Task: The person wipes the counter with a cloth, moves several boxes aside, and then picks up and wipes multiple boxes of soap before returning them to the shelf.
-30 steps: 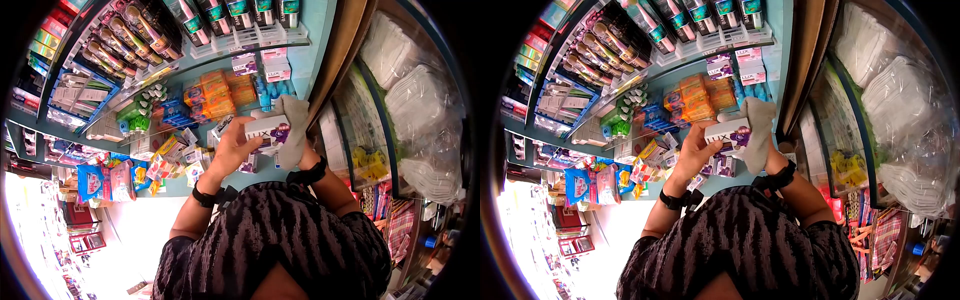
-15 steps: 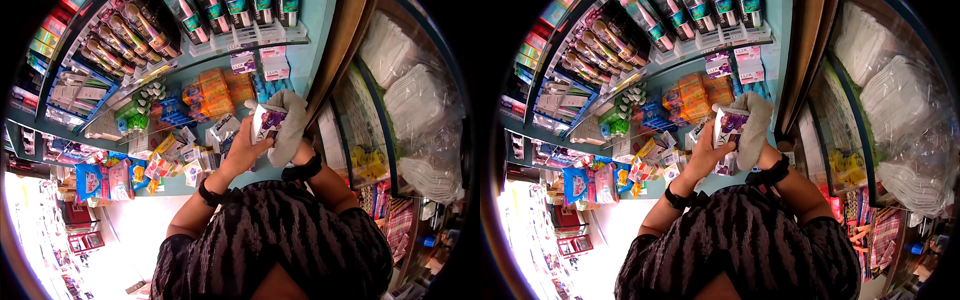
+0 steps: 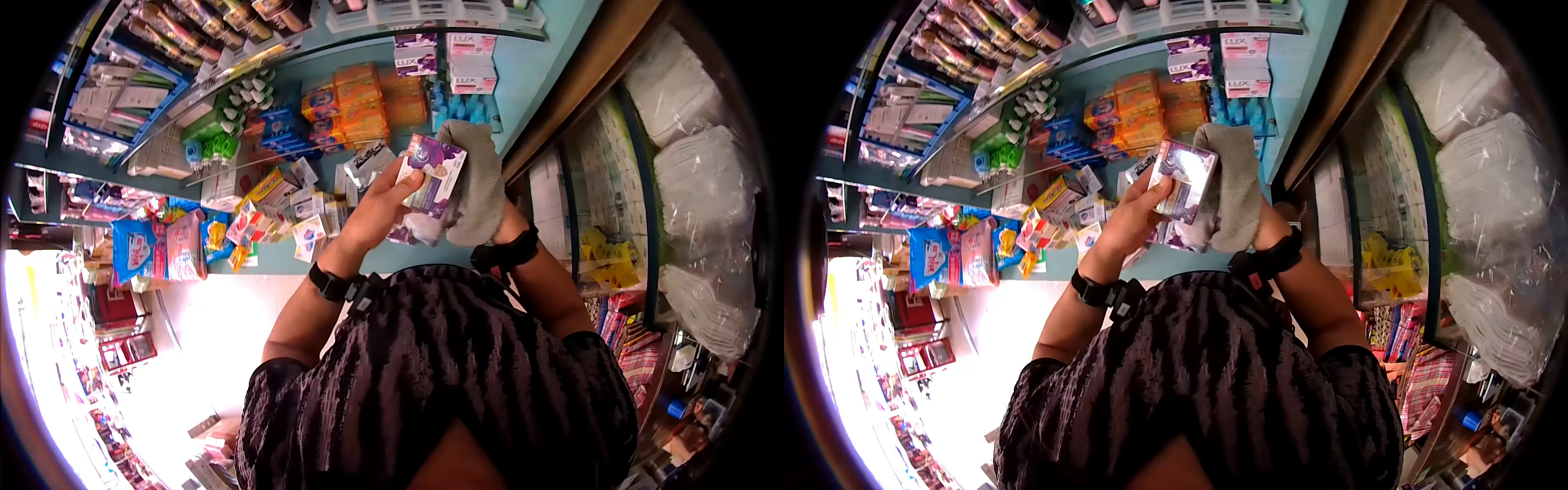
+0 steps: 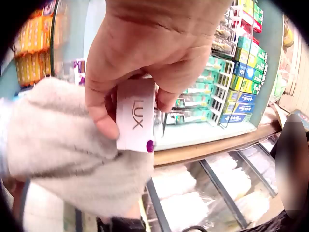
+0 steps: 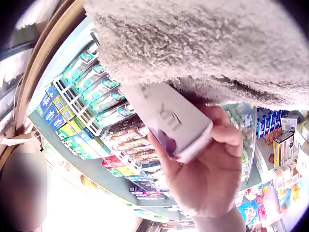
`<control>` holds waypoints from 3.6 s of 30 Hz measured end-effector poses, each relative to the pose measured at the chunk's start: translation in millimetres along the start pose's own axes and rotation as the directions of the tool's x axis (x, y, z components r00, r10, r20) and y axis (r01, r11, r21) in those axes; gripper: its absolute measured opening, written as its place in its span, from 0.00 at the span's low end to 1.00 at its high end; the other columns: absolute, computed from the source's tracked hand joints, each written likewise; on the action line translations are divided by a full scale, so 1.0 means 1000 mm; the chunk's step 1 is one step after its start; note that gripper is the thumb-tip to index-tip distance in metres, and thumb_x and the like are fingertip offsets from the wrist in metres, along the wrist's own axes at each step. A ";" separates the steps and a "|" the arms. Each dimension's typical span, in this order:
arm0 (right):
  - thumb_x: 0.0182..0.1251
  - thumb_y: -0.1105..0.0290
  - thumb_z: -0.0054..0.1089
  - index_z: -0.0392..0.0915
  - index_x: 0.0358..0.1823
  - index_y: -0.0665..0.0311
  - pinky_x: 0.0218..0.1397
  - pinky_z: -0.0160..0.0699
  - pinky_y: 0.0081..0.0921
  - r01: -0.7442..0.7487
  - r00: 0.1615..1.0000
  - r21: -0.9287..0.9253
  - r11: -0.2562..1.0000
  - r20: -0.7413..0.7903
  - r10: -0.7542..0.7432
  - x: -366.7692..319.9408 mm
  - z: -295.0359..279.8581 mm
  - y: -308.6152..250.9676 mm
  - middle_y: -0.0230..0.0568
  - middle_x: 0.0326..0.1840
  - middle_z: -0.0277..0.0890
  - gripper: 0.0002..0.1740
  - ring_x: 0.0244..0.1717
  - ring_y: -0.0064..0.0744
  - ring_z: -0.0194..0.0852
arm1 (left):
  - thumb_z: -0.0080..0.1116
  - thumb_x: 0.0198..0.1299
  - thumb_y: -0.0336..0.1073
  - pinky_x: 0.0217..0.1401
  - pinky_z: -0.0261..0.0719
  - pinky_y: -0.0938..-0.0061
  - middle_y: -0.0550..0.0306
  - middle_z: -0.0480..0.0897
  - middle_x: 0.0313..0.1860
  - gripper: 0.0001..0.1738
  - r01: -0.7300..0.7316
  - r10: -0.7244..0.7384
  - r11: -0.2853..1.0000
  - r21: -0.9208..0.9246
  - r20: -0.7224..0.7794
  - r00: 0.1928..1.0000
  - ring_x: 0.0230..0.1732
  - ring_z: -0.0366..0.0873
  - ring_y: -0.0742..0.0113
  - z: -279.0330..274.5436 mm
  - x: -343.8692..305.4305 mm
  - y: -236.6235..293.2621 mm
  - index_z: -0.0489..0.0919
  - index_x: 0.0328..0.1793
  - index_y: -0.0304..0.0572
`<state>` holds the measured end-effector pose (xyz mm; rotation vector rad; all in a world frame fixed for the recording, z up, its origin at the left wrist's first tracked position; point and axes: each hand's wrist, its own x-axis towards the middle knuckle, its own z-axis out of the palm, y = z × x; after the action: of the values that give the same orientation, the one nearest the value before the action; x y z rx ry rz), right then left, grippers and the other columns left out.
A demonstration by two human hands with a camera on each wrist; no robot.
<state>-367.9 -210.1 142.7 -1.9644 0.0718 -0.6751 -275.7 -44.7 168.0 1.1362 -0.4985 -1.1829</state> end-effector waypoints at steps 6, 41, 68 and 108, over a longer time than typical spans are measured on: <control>0.58 0.63 0.56 0.65 0.30 0.66 0.39 0.69 0.28 0.022 0.966 -0.011 1.000 -0.256 -0.024 -0.016 -0.001 -0.012 0.41 0.29 0.68 0.14 0.32 0.36 0.68 | 0.53 0.65 0.39 0.42 0.77 0.77 0.63 0.78 0.46 0.20 0.087 -0.070 0.995 0.052 -0.265 0.962 0.43 0.76 0.75 -0.064 -0.002 -0.038 0.70 0.62 0.46; 0.61 0.67 0.56 0.55 0.56 0.79 0.47 0.73 0.37 -0.037 0.999 -0.506 0.862 -0.051 0.014 -0.045 -0.002 -0.055 0.60 0.55 0.70 0.29 0.47 0.46 0.77 | 0.55 0.56 0.32 0.35 0.74 0.65 0.45 0.78 0.27 0.06 -0.147 0.348 0.588 0.795 -0.084 0.934 0.32 0.78 0.49 -0.166 0.061 -0.093 0.74 0.35 0.37; 0.49 0.61 0.56 0.71 0.27 0.56 0.39 0.68 0.26 -0.027 0.946 -0.809 0.587 0.170 0.277 -0.095 -0.080 0.006 0.31 0.26 0.68 0.09 0.33 0.33 0.67 | 0.61 0.53 0.33 0.53 0.73 0.63 0.44 0.77 0.52 0.26 -0.082 0.699 -0.141 0.987 0.158 0.697 0.50 0.75 0.51 -0.161 0.329 0.035 0.70 0.59 0.35; 0.68 0.69 0.47 0.65 0.54 0.66 0.48 0.68 0.18 -0.143 0.988 -0.062 0.988 -0.070 0.138 -0.052 -0.023 -0.005 0.32 0.46 0.66 0.16 0.47 0.22 0.65 | 0.65 0.42 0.25 0.46 0.76 0.63 0.45 0.77 0.42 0.22 -0.578 0.523 0.122 0.807 0.443 0.729 0.43 0.76 0.49 0.035 0.012 0.012 0.73 0.47 0.33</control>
<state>-423.5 -208.9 132.4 -1.9798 0.2742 -0.6518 -293.6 -71.0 190.0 1.6241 -1.6509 -0.1049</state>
